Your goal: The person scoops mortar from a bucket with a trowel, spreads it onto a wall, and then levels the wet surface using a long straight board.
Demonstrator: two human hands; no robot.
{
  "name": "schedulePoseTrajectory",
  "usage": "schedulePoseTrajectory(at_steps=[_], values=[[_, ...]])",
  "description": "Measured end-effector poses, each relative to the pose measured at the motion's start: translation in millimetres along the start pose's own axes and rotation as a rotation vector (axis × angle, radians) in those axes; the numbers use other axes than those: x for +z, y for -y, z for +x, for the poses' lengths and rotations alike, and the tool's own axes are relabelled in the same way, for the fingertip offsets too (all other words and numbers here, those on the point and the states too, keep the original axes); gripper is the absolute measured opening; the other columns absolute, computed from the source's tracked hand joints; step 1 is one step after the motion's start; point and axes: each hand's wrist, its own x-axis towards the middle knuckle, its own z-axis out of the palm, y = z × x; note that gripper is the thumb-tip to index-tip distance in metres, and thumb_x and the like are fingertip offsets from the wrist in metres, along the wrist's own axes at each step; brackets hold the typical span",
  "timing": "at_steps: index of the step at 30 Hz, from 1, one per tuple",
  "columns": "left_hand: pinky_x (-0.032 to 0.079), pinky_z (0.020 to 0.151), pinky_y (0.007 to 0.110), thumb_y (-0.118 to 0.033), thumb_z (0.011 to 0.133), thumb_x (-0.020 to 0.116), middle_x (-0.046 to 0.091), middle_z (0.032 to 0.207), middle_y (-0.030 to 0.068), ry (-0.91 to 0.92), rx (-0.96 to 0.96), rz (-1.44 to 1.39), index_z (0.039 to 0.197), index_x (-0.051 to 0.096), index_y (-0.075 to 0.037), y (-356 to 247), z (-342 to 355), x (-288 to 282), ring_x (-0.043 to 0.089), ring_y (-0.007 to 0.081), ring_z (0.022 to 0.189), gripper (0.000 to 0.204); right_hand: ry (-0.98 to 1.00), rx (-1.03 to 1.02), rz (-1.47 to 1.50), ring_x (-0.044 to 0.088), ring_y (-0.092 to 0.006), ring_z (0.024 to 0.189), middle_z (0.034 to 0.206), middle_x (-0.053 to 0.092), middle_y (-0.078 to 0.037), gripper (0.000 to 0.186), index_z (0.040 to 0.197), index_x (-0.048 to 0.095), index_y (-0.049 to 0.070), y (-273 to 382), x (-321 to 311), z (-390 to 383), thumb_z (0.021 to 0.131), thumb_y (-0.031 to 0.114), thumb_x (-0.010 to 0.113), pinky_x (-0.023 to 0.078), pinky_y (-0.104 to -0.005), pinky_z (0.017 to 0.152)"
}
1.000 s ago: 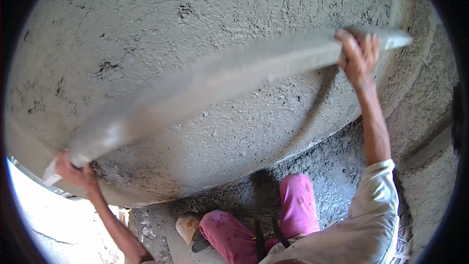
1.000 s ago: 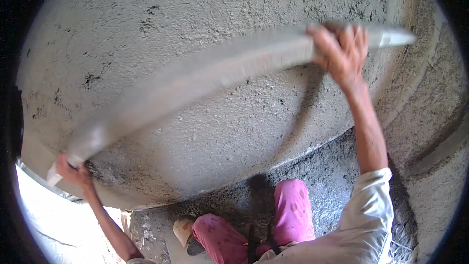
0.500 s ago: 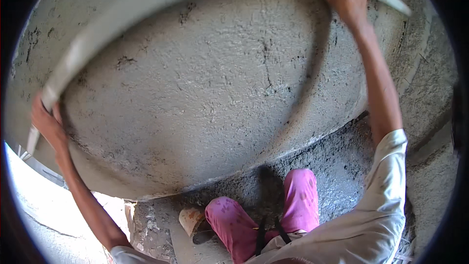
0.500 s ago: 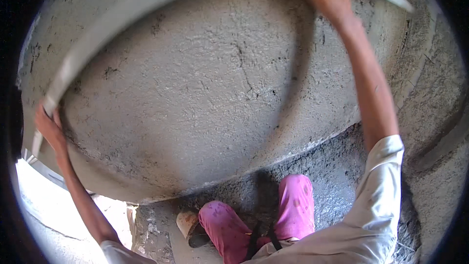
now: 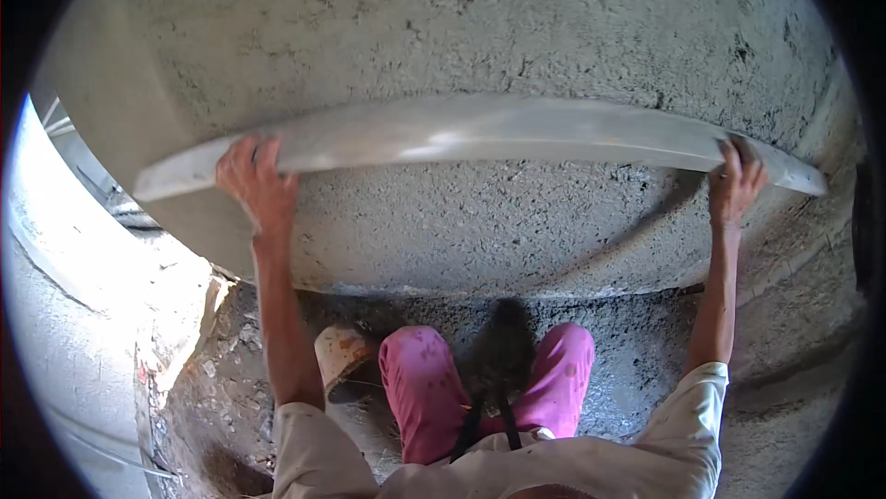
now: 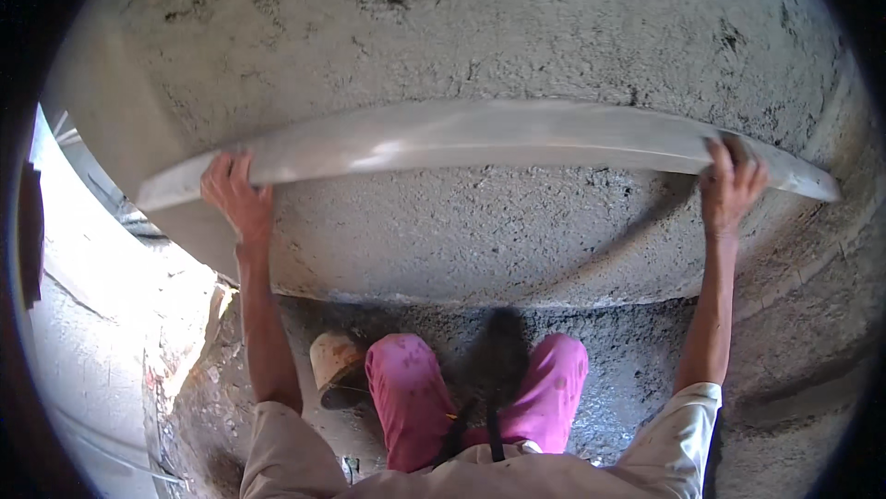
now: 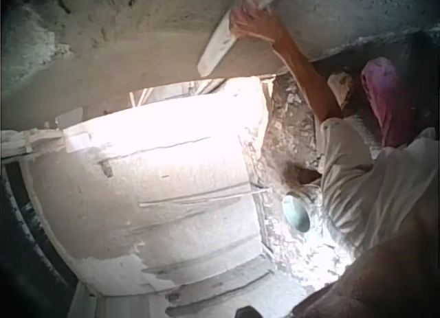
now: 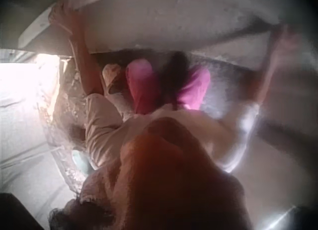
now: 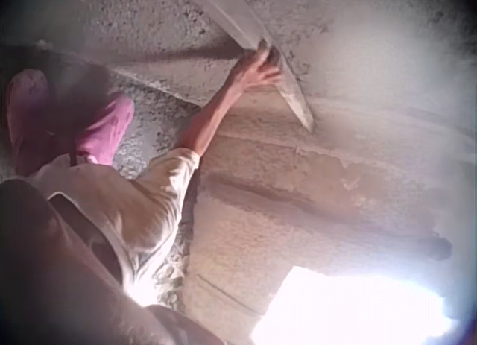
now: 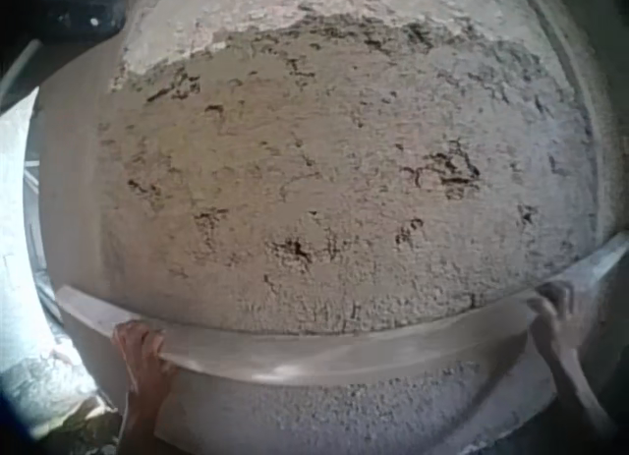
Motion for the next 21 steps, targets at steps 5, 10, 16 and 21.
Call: schedulePoseTrajectory(at_steps=[5, 10, 16, 21], values=[[0.032, 0.104, 0.048, -0.005, 0.065, 0.077, 0.053, 0.124, 0.0174, 0.148, 0.053, 0.098, 0.122, 0.053, -0.007, 97.5, 42.3, -24.9, 0.047, 0.0367, 0.119, 0.062, 0.072, -0.087, 0.063, 0.054, -0.0205, 0.098, 0.112, 0.059, 0.0, 0.053, 0.127, 0.057, 0.028, 64.5, 1.0, 82.4, 0.077, 0.025, 0.074, 0.039, -0.0389, 0.09], [0.038, 0.099, 0.044, -0.013, 0.084, 0.069, 0.057, 0.123, 0.0163, -0.069, 0.215, 0.075, 0.125, 0.052, -0.006, 93.5, 186.4, -54.6, 0.052, 0.0343, 0.115, 0.045, -0.103, -0.1, 0.073, 0.058, -0.0268, 0.103, 0.115, 0.062, -0.009, 0.058, 0.136, 0.05, 0.022, -4.8, 19.6, 169.5, 0.083, 0.035, 0.071, 0.046, -0.0444, 0.093], [0.034, 0.102, 0.045, -0.014, 0.071, 0.076, 0.059, 0.122, 0.0129, -0.029, 0.173, 0.007, 0.121, 0.056, -0.012, 3.5, 145.4, -42.9, 0.052, 0.031, 0.114, 0.055, 0.177, -0.047, -0.067, 0.055, -0.0293, 0.111, 0.119, 0.059, -0.01, 0.051, 0.134, 0.05, 0.017, -64.3, 1.5, 51.1, 0.087, 0.026, 0.067, 0.043, -0.0485, 0.096], [0.024, 0.11, 0.053, -0.009, 0.06, 0.077, 0.05, 0.125, 0.0127, 0.173, 0.02, -0.071, 0.121, 0.055, -0.012, -36.8, -29.8, -11.3, 0.041, 0.0347, 0.124, 0.065, 0.3, -0.05, 0.027, 0.053, -0.0313, 0.11, 0.118, 0.058, -0.009, 0.045, 0.126, 0.054, 0.021, -22.3, -10.8, -83.1, 0.084, 0.01, 0.066, 0.039, -0.052, 0.098]])
